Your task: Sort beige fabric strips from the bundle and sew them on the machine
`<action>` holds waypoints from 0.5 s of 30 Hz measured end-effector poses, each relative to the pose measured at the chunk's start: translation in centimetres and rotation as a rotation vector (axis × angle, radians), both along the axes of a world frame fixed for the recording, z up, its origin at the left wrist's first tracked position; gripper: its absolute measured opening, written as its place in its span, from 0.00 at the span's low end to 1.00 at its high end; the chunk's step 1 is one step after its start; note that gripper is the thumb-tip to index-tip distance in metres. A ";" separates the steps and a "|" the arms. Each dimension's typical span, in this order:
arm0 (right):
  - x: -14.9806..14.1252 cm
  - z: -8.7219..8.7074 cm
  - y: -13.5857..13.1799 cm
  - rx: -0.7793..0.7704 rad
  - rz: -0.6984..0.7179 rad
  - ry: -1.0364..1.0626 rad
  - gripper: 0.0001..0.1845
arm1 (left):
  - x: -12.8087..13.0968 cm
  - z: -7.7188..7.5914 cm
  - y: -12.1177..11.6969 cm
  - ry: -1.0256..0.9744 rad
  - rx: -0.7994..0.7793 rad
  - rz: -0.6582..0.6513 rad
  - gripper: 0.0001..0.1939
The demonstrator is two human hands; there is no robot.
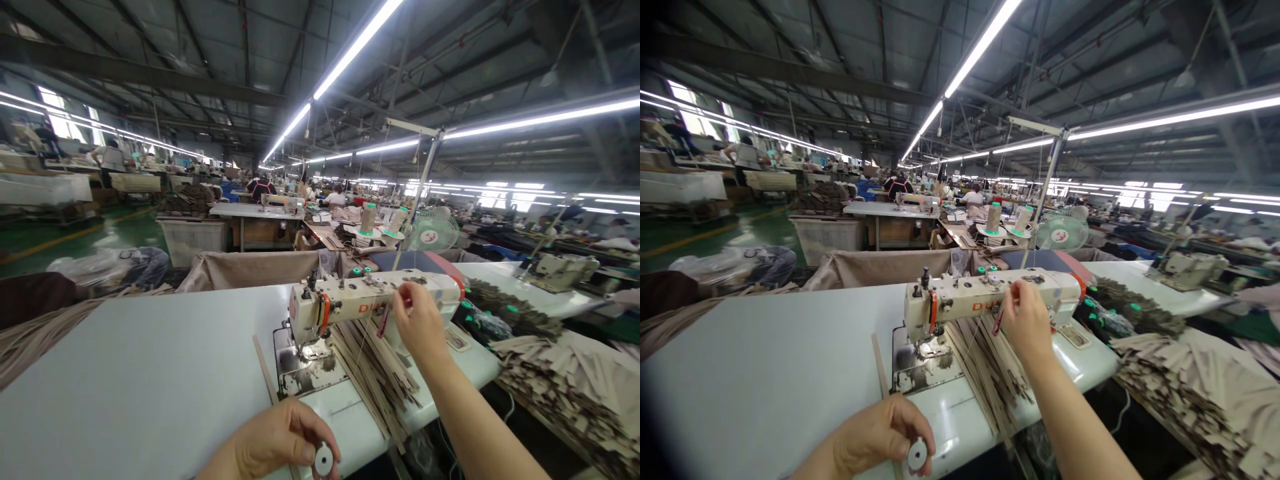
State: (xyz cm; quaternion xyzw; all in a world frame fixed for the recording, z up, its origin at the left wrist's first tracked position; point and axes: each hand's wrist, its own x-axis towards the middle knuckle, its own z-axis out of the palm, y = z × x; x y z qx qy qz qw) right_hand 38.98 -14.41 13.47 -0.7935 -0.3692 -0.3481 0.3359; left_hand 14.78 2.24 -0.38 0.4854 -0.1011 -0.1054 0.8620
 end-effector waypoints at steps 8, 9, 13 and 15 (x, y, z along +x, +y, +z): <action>0.8 -6.9 -0.4 0.235 0.275 0.850 0.29 | -0.1 -0.3 0.2 0.054 0.020 -0.005 0.28; 0.6 -7.2 -0.2 0.301 0.335 0.891 0.30 | -0.1 -0.3 0.2 0.057 0.027 -0.005 0.28; -0.8 -8.2 -0.9 0.466 0.405 1.038 0.30 | -0.2 -0.5 0.3 0.060 0.054 0.000 0.27; -1.4 -8.7 -1.9 0.481 0.429 1.137 0.30 | -0.2 -0.6 0.3 0.062 0.064 0.004 0.26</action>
